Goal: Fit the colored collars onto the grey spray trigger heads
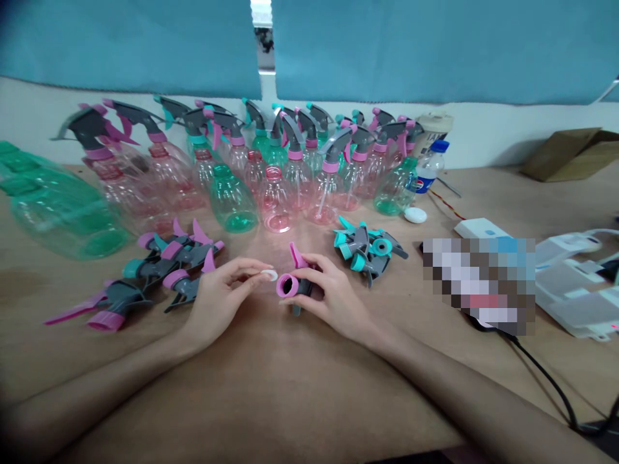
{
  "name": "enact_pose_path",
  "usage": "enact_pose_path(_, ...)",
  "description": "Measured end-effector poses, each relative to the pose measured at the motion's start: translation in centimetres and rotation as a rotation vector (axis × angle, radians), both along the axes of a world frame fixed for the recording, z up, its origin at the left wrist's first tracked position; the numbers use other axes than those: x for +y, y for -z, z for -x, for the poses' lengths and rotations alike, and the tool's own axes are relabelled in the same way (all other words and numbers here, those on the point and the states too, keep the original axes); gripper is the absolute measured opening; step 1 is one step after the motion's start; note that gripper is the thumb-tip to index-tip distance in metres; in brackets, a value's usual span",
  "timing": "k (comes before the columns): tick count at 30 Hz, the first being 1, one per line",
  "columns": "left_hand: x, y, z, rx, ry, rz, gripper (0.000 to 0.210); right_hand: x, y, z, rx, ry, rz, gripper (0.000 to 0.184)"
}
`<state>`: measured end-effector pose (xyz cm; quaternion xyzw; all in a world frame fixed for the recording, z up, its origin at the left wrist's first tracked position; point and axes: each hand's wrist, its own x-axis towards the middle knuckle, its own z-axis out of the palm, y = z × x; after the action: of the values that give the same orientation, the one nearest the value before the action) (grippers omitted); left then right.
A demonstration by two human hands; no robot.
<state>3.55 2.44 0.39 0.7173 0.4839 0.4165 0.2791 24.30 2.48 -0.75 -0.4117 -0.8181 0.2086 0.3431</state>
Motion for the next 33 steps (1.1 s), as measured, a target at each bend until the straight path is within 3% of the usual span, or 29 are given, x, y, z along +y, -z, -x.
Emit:
enact_pose_path(3,-0.2,0.1,-0.2,-0.046,-0.031,-0.014,0.015,0.0,0.0,0.0,0.000,0.000,-0.005,0.025)
enact_pose_path(7,-0.4,0.1,-0.4,-0.074,0.027,-0.006,0.016,0.0,-0.1,0.1,0.002,-0.008,-0.009,0.027)
enact_pose_path(16,-0.5,-0.3,-0.5,0.005,0.101,0.007,0.018,-0.1,0.0,0.1,0.024,-0.098,-0.009,0.029)
enact_pose_path(23,-0.9,-0.5,-0.4,0.086,0.107,-0.158,0.013,-0.1,-0.3,0.2,0.048,-0.118,-0.011,0.029)
enact_pose_path(29,-1.5,-1.0,-0.2,0.164,0.282,-0.402,0.009,0.0,0.1,-0.1,0.084,-0.098,-0.001,0.026)
enact_pose_path(33,-1.5,-1.0,-0.2,0.196,0.336,-0.481,0.010,0.0,0.3,-0.2,0.093,-0.099,0.002,0.023)
